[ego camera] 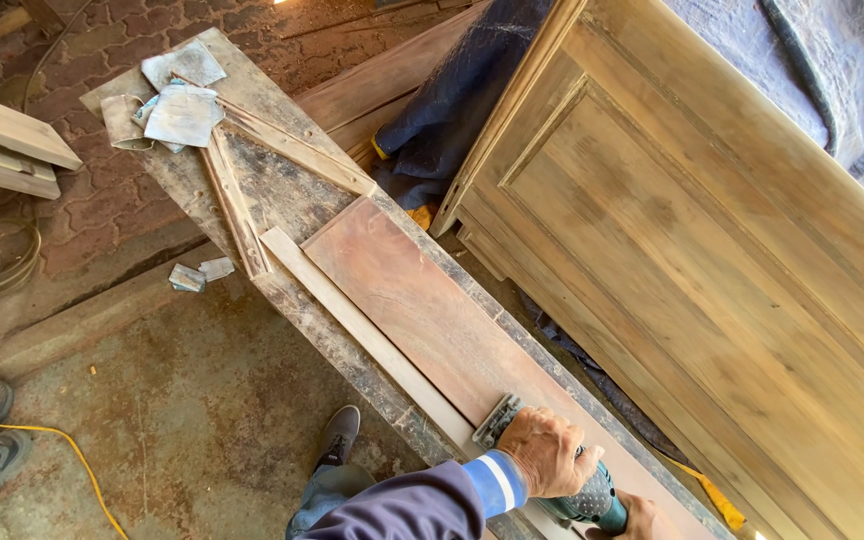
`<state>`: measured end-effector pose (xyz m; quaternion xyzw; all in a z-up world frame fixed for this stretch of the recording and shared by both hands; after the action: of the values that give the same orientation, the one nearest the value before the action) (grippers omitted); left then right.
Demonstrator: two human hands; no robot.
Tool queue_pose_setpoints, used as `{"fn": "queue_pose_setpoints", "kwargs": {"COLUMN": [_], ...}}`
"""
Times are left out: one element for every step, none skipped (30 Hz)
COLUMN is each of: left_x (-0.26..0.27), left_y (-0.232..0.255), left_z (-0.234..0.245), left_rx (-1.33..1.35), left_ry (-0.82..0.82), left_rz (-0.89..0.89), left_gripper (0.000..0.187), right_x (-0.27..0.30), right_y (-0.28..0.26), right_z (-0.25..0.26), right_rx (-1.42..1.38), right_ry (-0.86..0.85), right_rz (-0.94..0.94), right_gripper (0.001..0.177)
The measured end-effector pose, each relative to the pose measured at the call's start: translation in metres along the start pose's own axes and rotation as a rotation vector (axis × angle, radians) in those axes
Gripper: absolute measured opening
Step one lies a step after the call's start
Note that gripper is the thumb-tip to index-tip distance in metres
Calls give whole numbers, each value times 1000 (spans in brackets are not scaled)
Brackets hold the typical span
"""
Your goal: Sand a long piece of wood using an electric orbital sander and manual sandpaper.
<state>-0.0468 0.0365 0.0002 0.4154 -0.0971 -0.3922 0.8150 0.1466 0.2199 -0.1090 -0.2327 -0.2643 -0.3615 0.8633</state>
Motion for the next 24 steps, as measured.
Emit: {"fn": "queue_pose_setpoints", "kwargs": {"left_x": [0, -1, -1, -1, -1, -2, -2, -2, -4, -5, -7, -9, -11, -13, -17, -19, -20, -21, -23, -21, -15, -21, -28, -30], "left_y": [-1, -3, -6, -9, -11, -14, -16, -18, -21, -24, -26, -30, -33, -36, -39, -43, -47, -50, -53, -56, -60, -64, -68, -75], "left_z": [3, 6, 8, 9, 9, 13, 17, 22, 26, 31, 36, 41, 47, 54, 62, 67, 71, 74, 80, 86, 88, 92, 97, 96], "left_rx": [-1, -2, -3, 0, 2, 1, 5, 8, 6, -15, -37, -38, -23, -8, -10, -8, -7, 0, 1, -1, 5, -48, -100, -101], "left_ry": [10, 21, 23, 6, -11, -9, -10, -10, -8, 4, 16, 20, 52, 85, 88, 58, 28, 18, 85, 150, 140, 120, 100, 107], "left_rz": [-13, -27, -27, -19, -10, -10, -11, -9, -7, -13, -18, -15, -30, -47, -45, -32, -19, -5, -19, -25, 0, -1, -1, -4], "left_gripper": [45, 45, 45, 45, 45, 45, 45, 45, 45, 44, 44, 44, 44, 45, 45, 45, 45, 45, 45, 44, 44, 45, 47, 47], "right_x": [-5, -11, -13, -16, -18, -18, -19, -19, -12, -6, 1, 6, 11, 17, 16, 17, 17, 23, 28, 34, 41, 40, 39, 36], "right_y": [4, 8, 7, 5, 3, -3, -10, -17, -38, -58, -77, -92, -104, -116, -123, -130, -137, -150, -164, -178, -185, -197, -210, -212], "right_z": [-6, -12, -15, -15, -15, -15, -15, -15, -3, 7, 17, 21, 23, 24, 25, 28, 30, 36, 44, 50, 44, 48, 53, 51], "right_rx": [-52, -103, -102, -127, -153, -152, -160, -167, -166, -129, -92, -90, -46, -4, -2, -15, -27, -22, -29, -34, -26, -20, -13, -11], "right_ry": [27, 54, 56, 91, 127, 127, 143, 158, 157, 121, 84, 83, 59, 37, 36, 95, 154, 138, 162, 178, 152, 165, 177, 183], "right_rz": [30, 60, 62, 94, 126, 127, 149, 172, 175, 151, 128, 132, 89, 44, 48, 63, 77, 70, 82, 95, 90, 92, 95, 98], "right_gripper": [52, 54, 54, 56, 57, 57, 56, 56, 56, 54, 53, 53, 49, 44, 44, 41, 38, 38, 38, 37, 37, 37, 36, 36]}}
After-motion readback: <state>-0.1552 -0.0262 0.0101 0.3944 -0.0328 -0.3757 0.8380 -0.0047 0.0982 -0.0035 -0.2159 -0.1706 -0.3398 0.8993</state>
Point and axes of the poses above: each hand's wrist, its own x-axis away from the middle knuckle, its own z-axis out of the back of the hand, y = z × x, the point moved 6 cm from there along -x, towards the middle knuckle, and after that the axes turned 12 degrees about y, right-handed, at the moved point
